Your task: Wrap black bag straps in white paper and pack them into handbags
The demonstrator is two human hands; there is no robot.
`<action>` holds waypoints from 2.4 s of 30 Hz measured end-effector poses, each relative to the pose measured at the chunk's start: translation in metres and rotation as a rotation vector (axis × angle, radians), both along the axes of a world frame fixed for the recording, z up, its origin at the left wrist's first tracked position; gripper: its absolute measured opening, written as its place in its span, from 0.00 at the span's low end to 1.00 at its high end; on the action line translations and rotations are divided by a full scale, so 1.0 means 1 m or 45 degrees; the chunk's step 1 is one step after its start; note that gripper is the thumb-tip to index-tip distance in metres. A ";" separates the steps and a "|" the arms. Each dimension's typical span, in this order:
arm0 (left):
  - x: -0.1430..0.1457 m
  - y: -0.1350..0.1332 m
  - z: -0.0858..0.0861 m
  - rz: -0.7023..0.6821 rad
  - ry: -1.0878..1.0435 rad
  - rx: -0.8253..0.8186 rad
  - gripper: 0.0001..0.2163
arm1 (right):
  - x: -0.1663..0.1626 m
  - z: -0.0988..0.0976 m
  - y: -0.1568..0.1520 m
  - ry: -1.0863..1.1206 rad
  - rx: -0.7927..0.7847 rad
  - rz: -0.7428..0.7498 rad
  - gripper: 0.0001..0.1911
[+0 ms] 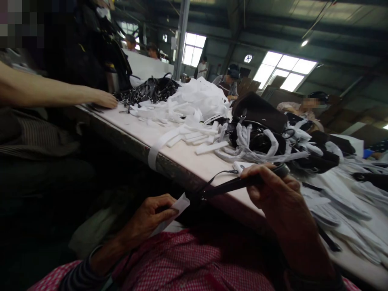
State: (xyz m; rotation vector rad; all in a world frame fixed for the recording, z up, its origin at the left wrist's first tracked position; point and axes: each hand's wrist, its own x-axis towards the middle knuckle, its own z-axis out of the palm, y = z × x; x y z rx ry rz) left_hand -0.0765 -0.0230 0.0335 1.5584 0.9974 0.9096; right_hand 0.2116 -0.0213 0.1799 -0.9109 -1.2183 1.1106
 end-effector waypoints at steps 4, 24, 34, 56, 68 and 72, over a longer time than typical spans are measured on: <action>-0.001 -0.001 -0.015 0.001 -0.094 -0.119 0.13 | -0.015 0.020 -0.004 -0.039 0.058 0.014 0.10; 0.009 -0.002 -0.002 -0.129 -0.226 -0.155 0.08 | -0.032 0.008 -0.003 -0.012 -0.039 0.127 0.11; 0.001 0.024 0.037 -0.437 -0.238 -0.269 0.15 | -0.016 0.009 0.020 0.153 -0.033 0.249 0.11; 0.016 0.028 0.028 -0.567 -0.368 -0.661 0.19 | 0.012 0.022 0.025 0.044 0.148 0.453 0.10; 0.029 0.031 0.039 -0.347 -0.417 -0.428 0.18 | -0.013 0.004 0.026 -0.025 0.009 0.329 0.12; 0.024 0.026 0.046 -0.281 -0.387 -0.371 0.18 | -0.018 -0.003 0.024 -0.061 -0.073 0.253 0.15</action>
